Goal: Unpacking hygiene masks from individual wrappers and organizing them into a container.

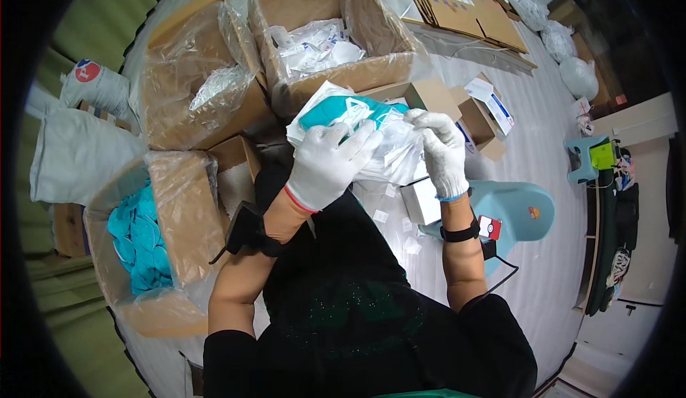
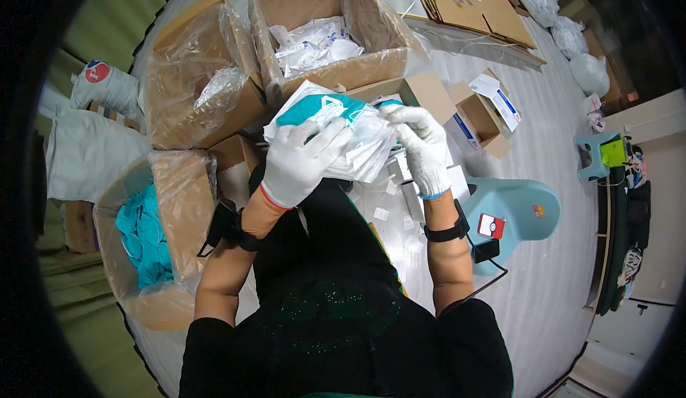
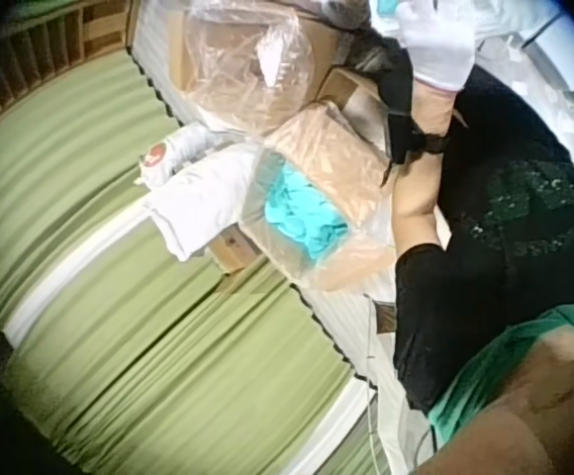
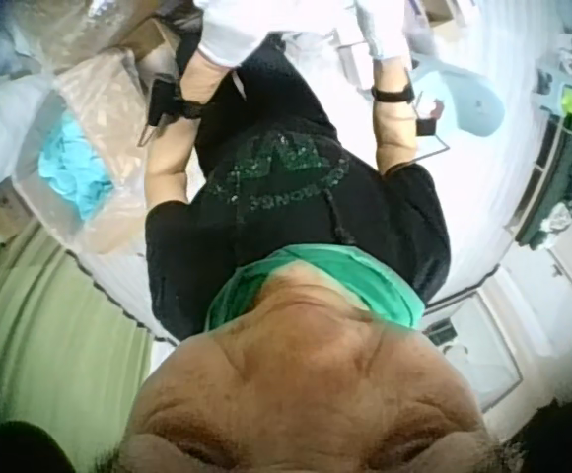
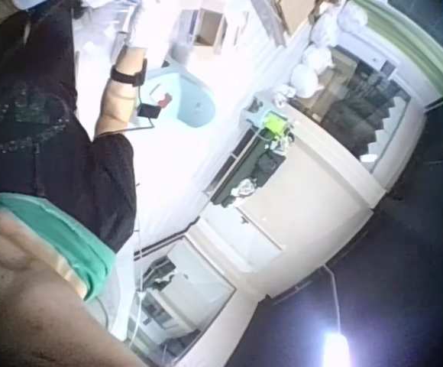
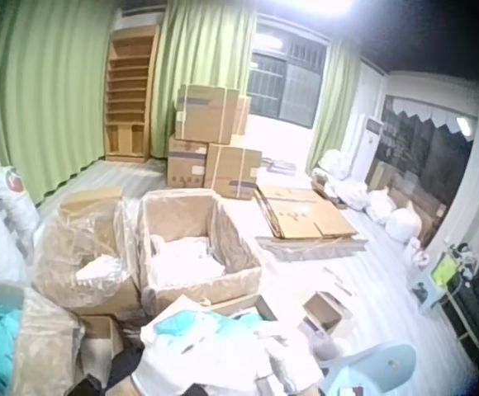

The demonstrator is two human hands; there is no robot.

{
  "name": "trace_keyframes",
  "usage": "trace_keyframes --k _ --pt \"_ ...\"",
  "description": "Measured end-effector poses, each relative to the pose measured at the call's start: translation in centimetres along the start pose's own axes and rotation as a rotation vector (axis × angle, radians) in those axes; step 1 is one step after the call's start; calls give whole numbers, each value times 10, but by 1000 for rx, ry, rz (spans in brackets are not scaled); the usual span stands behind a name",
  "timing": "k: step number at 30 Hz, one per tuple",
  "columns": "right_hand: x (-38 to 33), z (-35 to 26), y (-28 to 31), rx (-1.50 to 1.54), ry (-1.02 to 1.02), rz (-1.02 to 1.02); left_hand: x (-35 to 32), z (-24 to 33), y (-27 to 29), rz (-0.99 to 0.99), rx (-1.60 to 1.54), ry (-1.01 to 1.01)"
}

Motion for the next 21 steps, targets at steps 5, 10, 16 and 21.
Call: trace_keyframes --k 5,10,16,21 --pt "-15 -3 -14 -361 -80 -22 -7 -4 13 -108 41 38" --pt "-32 -16 -41 -247 -150 -137 -22 -7 29 -433 8 115" --pt "-64 9 -60 -165 -525 -362 -50 -15 41 -1081 -381 538" --pt "-99 55 -50 -308 -712 -313 -113 -14 31 -1332 -558 704"
Point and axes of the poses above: each hand's wrist, its own x-axis towards the middle knuckle, its own y-axis out of the back of the hand, z = x × y, the point moved 1 cm from there along x, towards the middle knuckle, and after that the axes turned 14 degrees about z, right-handed, at the moved point
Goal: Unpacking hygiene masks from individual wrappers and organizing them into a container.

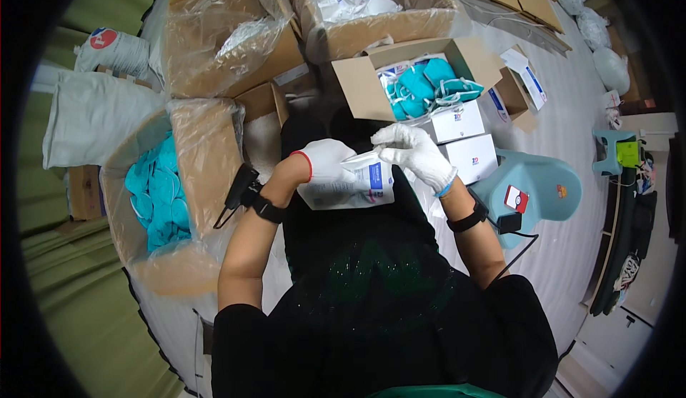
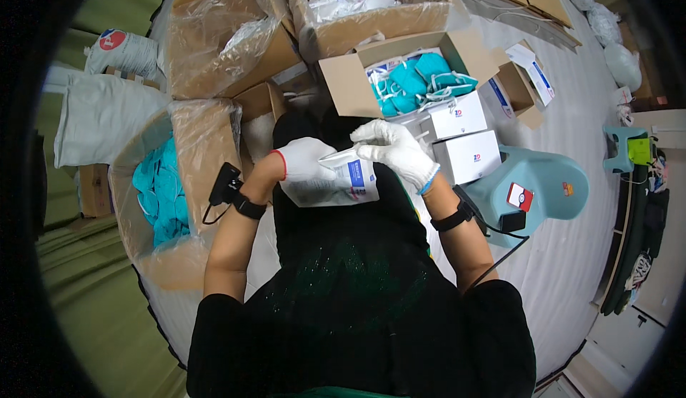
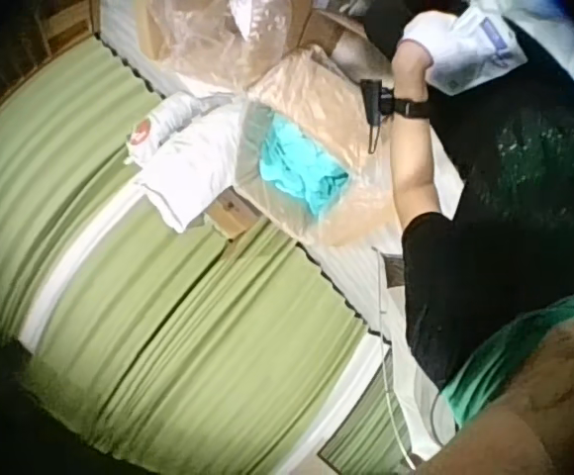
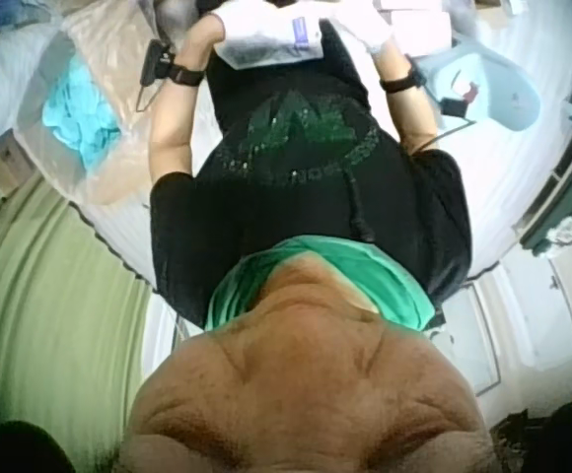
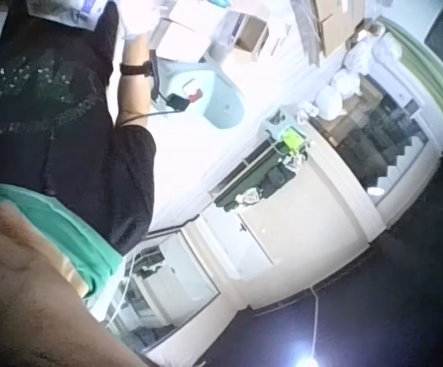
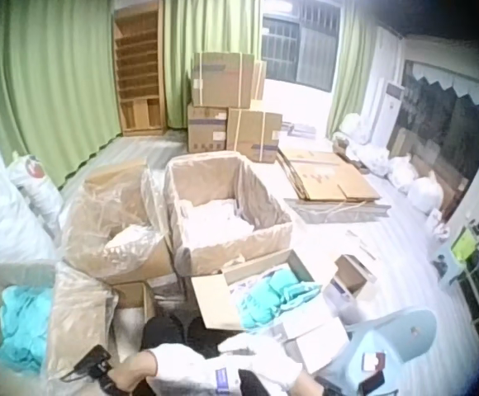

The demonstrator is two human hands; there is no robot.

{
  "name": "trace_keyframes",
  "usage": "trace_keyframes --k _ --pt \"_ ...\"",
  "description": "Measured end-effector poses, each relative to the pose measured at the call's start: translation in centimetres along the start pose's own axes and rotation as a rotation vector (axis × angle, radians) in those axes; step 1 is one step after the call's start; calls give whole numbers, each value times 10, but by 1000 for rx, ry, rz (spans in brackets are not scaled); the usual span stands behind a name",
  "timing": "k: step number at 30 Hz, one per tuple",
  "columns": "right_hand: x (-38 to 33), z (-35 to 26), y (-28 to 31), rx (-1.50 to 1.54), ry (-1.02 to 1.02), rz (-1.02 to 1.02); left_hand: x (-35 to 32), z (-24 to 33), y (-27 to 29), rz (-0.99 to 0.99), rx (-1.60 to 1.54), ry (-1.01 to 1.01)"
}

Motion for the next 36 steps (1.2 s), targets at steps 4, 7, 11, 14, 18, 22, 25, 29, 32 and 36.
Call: trace_keyframes --k 4,7,11,14,18,22,25,29,32,36 --pt "4 35 -9 -323 139 235 -5 -10 -33 349 -122 -71" --pt "3 46 -11 -288 159 349 -12 1 -35 571 2 -122" --pt "1 47 -13 -339 122 441 -12 -2 -49 677 -29 -149" --pt "-9 44 -13 -392 135 429 -10 -1 -50 657 -13 -92" --pt "-16 47 -10 -42 56 227 -3 11 -42 496 -73 52" --pt "-18 51 -15 -203 29 206 -1 12 -47 535 -83 52" --pt "-18 50 -19 -226 79 299 -3 13 -48 586 -150 17" --pt "-19 49 -27 -230 107 352 -5 3 -59 697 -122 -42" --pt "-19 43 -38 -269 145 357 -7 -2 -59 584 -90 -119" --pt "-11 53 -50 -231 129 304 -12 -15 -64 544 -29 -150"
Point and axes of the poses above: each hand's wrist, its own x-axis towards the middle knuckle, its own y-axis out of the back of the hand, z = x × y, the point moved 1 cm from there along x, towards the middle knuckle, and after that the axes turned 14 degrees about z, right-handed, at the moved point
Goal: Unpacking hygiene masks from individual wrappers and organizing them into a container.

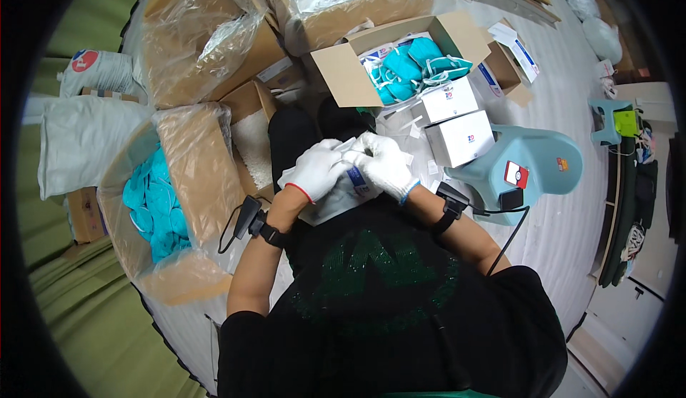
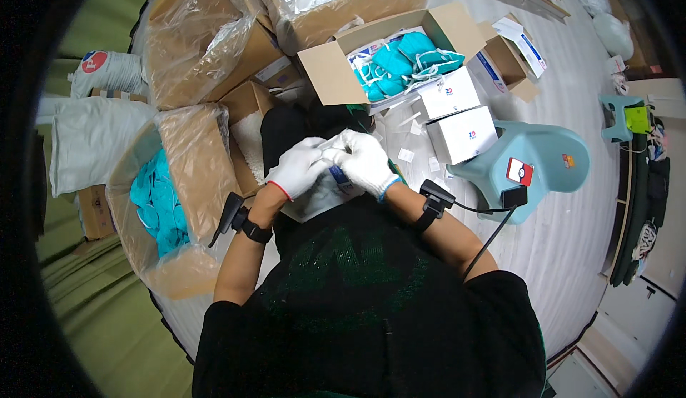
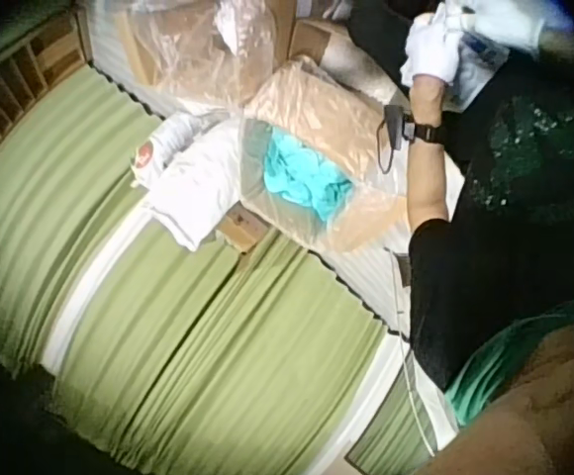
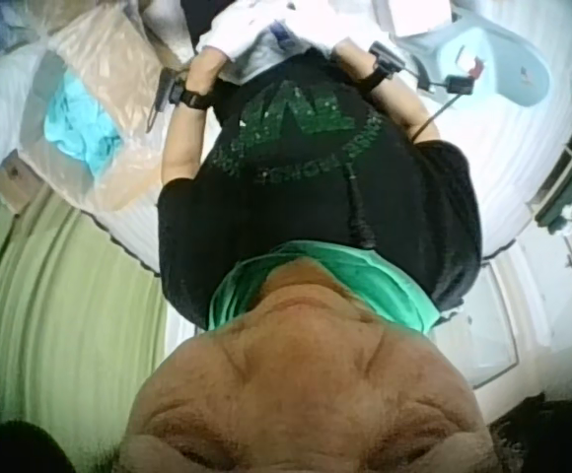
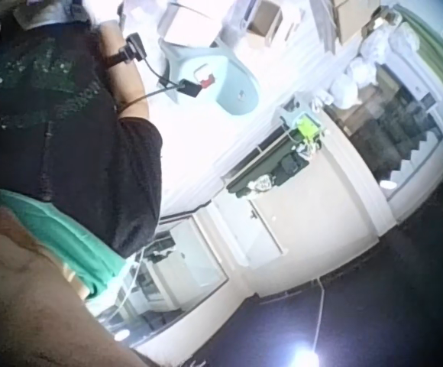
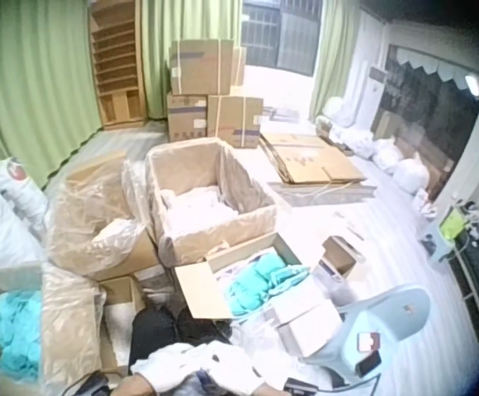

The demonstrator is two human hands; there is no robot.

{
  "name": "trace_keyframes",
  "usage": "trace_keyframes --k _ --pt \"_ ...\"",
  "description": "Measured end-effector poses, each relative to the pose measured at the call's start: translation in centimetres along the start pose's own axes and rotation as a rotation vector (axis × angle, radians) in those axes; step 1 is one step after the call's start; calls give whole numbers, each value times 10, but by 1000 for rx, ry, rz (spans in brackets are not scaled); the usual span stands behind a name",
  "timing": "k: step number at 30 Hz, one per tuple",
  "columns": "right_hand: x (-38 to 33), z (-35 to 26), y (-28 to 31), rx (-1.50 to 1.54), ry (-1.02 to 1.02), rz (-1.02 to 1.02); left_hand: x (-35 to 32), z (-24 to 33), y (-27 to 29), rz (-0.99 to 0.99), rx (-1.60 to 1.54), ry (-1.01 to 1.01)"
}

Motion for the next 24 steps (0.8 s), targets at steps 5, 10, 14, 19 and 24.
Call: trace_keyframes --k 5,10,14,19,24 --pt "0 -14 -9 -243 49 87 -15 15 -11 183 41 72" --pt "9 -2 -23 -404 6 140 -20 16 -16 509 58 -221" --pt "23 28 -19 -404 -168 231 -31 28 -24 483 34 -366" --pt "34 68 7 -359 -259 296 -48 41 -2 454 -119 -377" --pt "27 43 4 -312 -221 320 -32 12 1 544 -254 -47"
Point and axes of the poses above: each hand's wrist, its own x-axis towards the middle knuckle, its own y-axis out of the back of the hand, z = x × y, the point moved 1 cm from there along x, towards the middle knuckle, and after that the axes turned 14 degrees about z, right-handed, at the moved point
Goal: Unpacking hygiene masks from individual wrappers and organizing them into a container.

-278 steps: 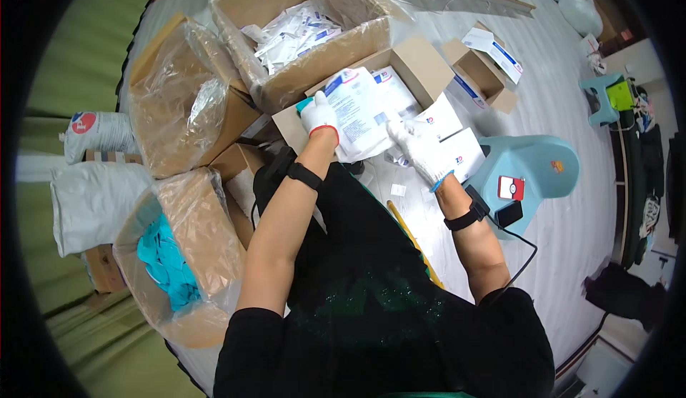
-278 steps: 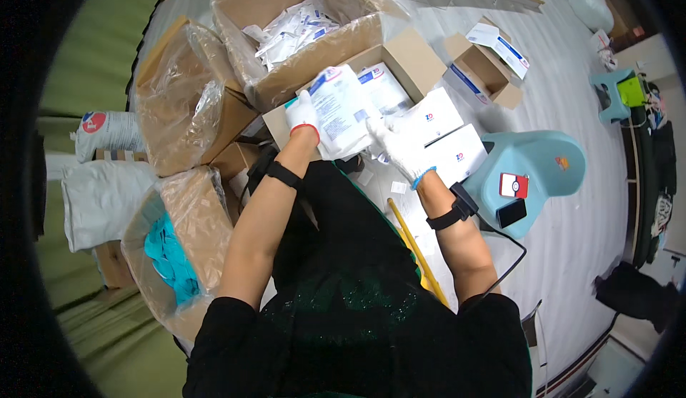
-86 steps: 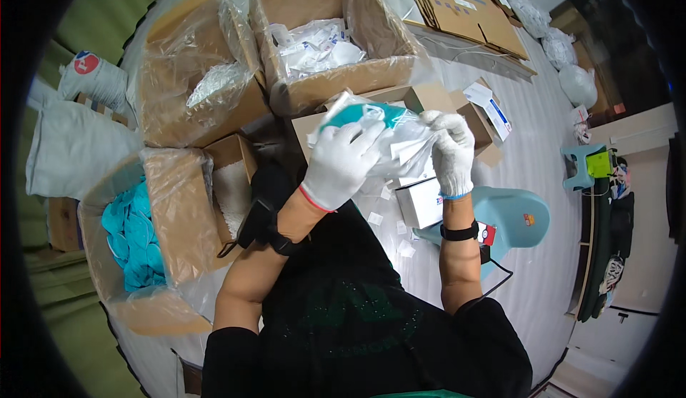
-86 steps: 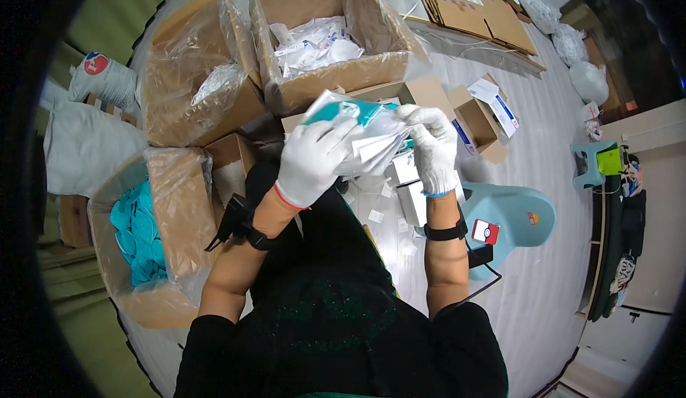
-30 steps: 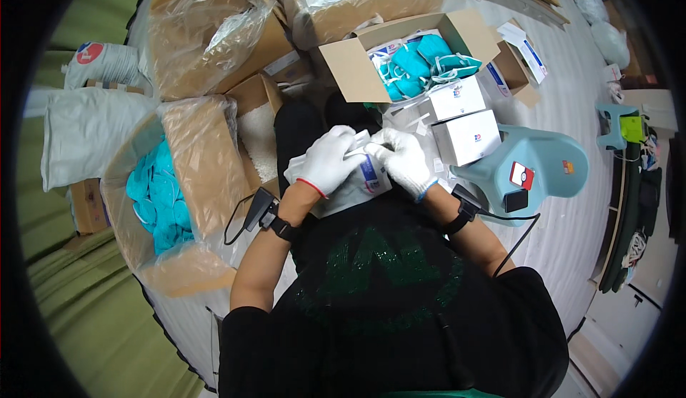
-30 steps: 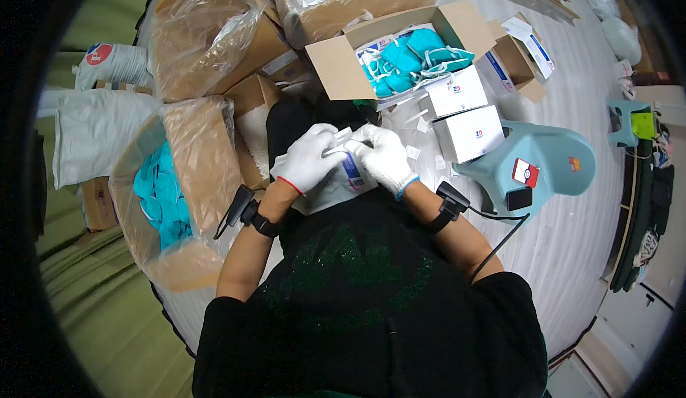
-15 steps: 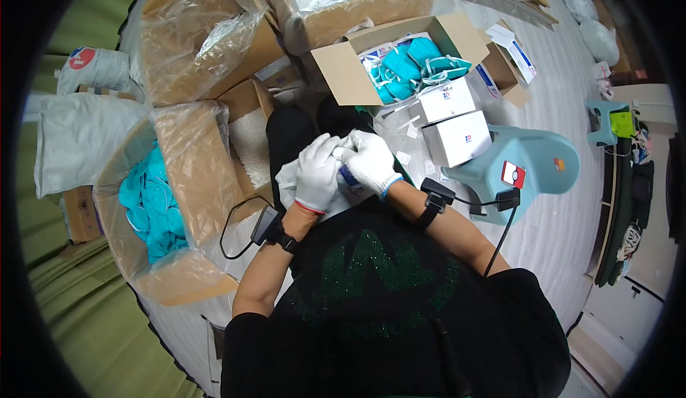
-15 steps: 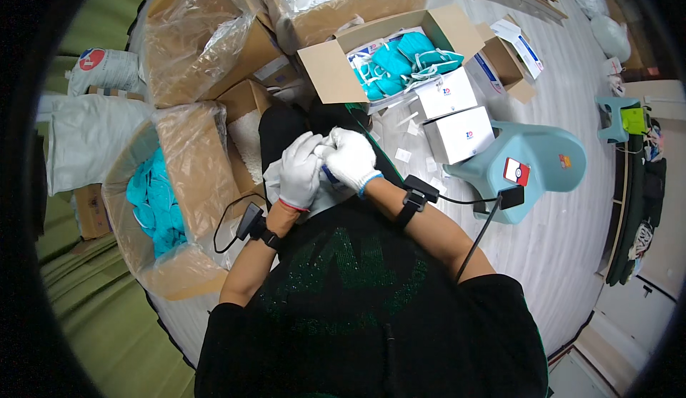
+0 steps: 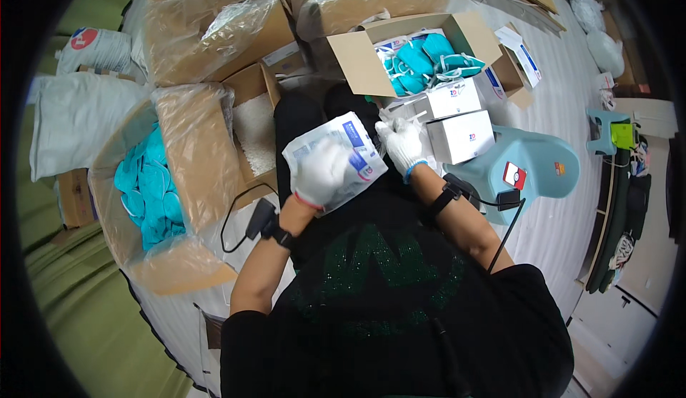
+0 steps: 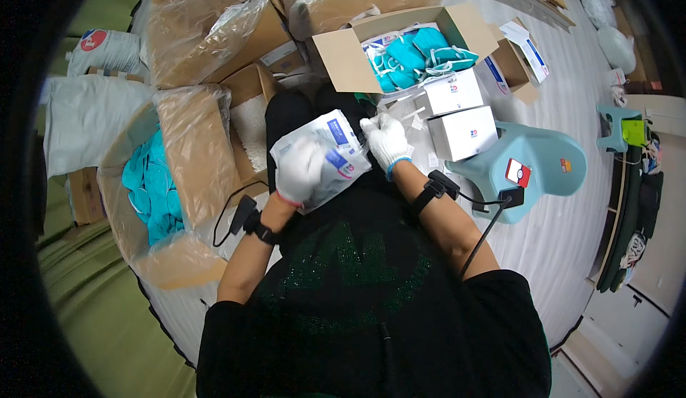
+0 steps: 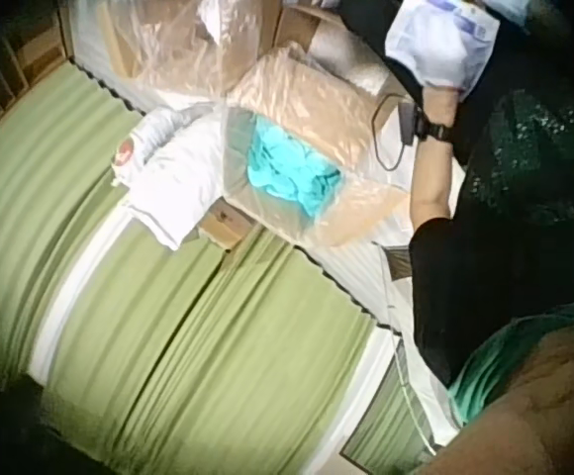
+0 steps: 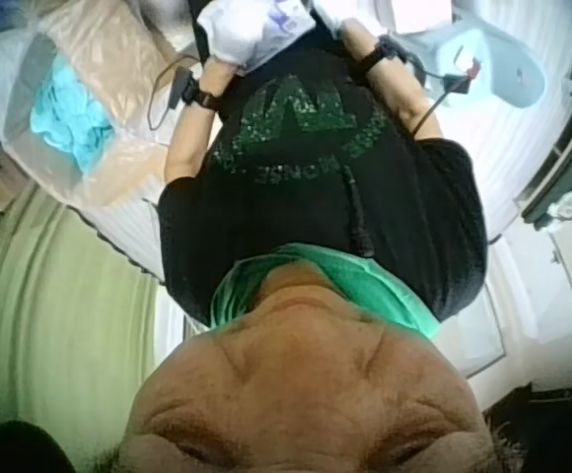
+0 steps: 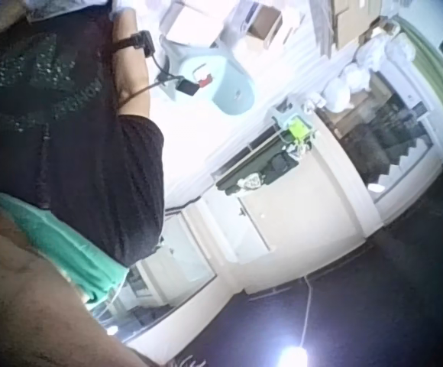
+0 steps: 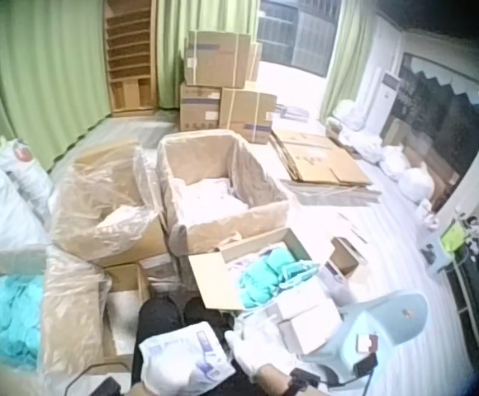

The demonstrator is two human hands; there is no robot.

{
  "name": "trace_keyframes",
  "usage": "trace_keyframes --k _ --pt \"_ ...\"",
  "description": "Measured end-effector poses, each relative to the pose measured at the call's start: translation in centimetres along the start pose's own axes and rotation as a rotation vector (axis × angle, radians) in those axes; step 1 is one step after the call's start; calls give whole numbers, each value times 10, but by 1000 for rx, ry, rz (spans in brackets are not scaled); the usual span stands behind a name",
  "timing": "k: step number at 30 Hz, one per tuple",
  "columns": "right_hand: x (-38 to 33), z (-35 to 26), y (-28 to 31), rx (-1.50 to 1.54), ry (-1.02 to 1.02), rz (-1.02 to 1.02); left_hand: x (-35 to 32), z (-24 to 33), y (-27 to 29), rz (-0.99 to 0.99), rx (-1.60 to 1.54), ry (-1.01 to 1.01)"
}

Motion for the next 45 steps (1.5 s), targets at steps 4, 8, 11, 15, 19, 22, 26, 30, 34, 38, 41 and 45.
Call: trace_keyframes --k 4,8,11,15,19,22,26,30,34,38,41,45 --pt "2 -12 -7 171 67 -55 32 -29 -12 -36 380 412" --pt "10 -13 -22 297 206 -204 37 -32 -16 -271 487 450" --pt "12 -17 -21 342 191 -271 37 -21 -17 -238 428 419" --pt "9 -28 -10 348 147 -457 34 -12 -15 -195 404 351" --pt "-7 -34 -2 266 134 -488 38 -20 -9 -321 503 101" --pt "-25 -44 4 209 231 -393 32 -31 -8 -441 368 123" --pt "-28 -28 -7 117 234 -220 16 -18 -18 -214 282 -96" --pt "-20 -26 1 -62 185 -146 16 31 -18 -197 110 -435" --pt "-13 -15 7 -201 152 -68 14 84 -5 -168 -39 -366" --pt "-3 13 10 -129 102 -32 25 49 4 -143 164 -470" --pt "-7 -1 13 1 93 -30 43 -4 -9 -274 401 354" --pt "-3 -18 4 50 192 -134 36 -50 -26 -366 469 363"
Point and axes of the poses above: each hand's wrist, its own x-axis towards the middle knuckle, its own y-axis out of the back of the hand, z = x × y, the point moved 1 cm from there along x, towards the middle knuckle, and after that the axes turned 14 degrees about z, right-handed, at the moved point
